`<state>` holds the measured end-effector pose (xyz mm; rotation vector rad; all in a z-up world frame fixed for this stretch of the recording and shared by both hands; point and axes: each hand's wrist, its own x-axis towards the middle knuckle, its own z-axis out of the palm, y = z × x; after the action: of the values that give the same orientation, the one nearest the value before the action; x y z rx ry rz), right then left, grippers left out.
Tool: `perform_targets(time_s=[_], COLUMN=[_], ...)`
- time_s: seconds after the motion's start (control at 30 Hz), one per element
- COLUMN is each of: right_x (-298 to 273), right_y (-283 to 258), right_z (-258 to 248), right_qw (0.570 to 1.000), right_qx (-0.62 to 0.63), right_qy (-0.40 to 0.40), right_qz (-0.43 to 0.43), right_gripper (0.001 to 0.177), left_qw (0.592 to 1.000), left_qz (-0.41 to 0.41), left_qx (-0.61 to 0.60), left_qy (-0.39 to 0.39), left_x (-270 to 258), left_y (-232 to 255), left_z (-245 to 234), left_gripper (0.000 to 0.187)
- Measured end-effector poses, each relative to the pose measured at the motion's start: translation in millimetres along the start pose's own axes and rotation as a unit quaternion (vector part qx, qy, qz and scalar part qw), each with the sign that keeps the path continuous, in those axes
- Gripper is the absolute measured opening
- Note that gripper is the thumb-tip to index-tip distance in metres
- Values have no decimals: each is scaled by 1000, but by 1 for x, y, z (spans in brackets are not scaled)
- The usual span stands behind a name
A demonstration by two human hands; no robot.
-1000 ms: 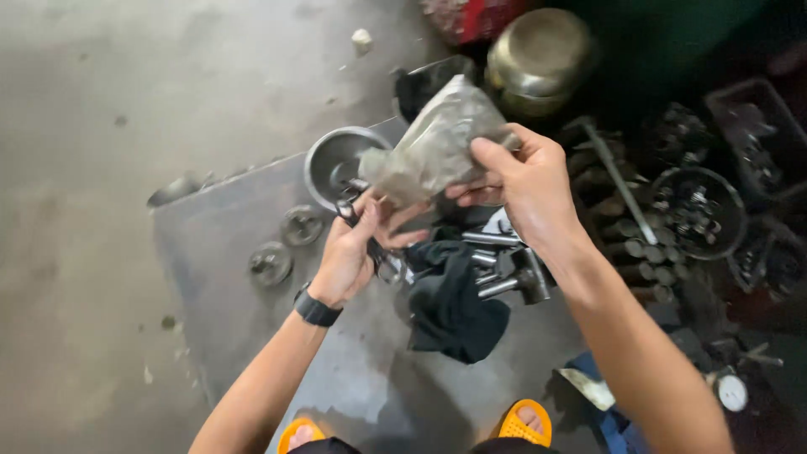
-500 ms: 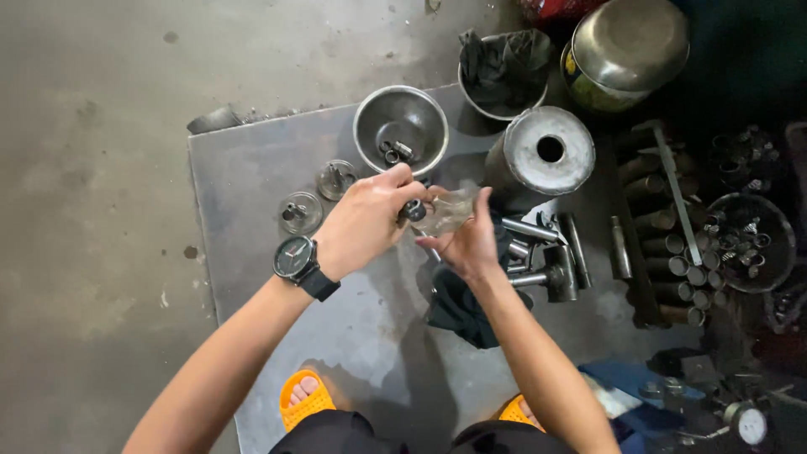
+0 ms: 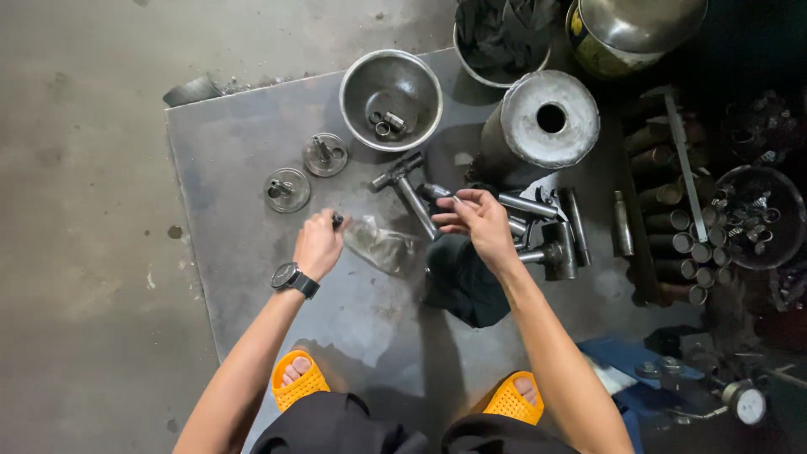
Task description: The person cleans various metal mechanical parts, including cylindrical rods and circular discs, using a dark cloth. They wipe the parts individually on a metal workbench, occasionally picking up additional items from a nearby container and a red tube from a shelf.
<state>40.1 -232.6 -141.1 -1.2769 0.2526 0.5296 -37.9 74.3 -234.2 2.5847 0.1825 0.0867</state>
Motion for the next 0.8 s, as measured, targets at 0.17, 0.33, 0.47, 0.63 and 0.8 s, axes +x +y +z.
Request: perform_targets(time_s=[0.17, 0.33, 0.47, 0.63, 0.8], right_x=[-13, -41, -48, -49, -51], right_y=[-8, -45, -45, -44, -52], right_z=[16, 68, 76, 81, 75], right_qw=[988, 960, 934, 903, 882], right_qx=[-123, -190, -201, -226, -277], right_qy=[-32, -19, 17, 6, -4], right_qz=[-85, -204, -294, -366, -382], right_gripper=[20, 22, 19, 20, 20], left_qw=[908, 638, 634, 638, 717], left_qz=[-158, -134, -72, -80, -57], left_qx=[-358, -737, -754, -750, -677], left_qy=[-148, -178, -153, -159, -156], left_x=[25, 28, 22, 18, 19], left_y=[48, 126, 143, 147, 146], left_z=[-36, -89, -94, -90, -90], left_gripper=[44, 43, 40, 35, 31])
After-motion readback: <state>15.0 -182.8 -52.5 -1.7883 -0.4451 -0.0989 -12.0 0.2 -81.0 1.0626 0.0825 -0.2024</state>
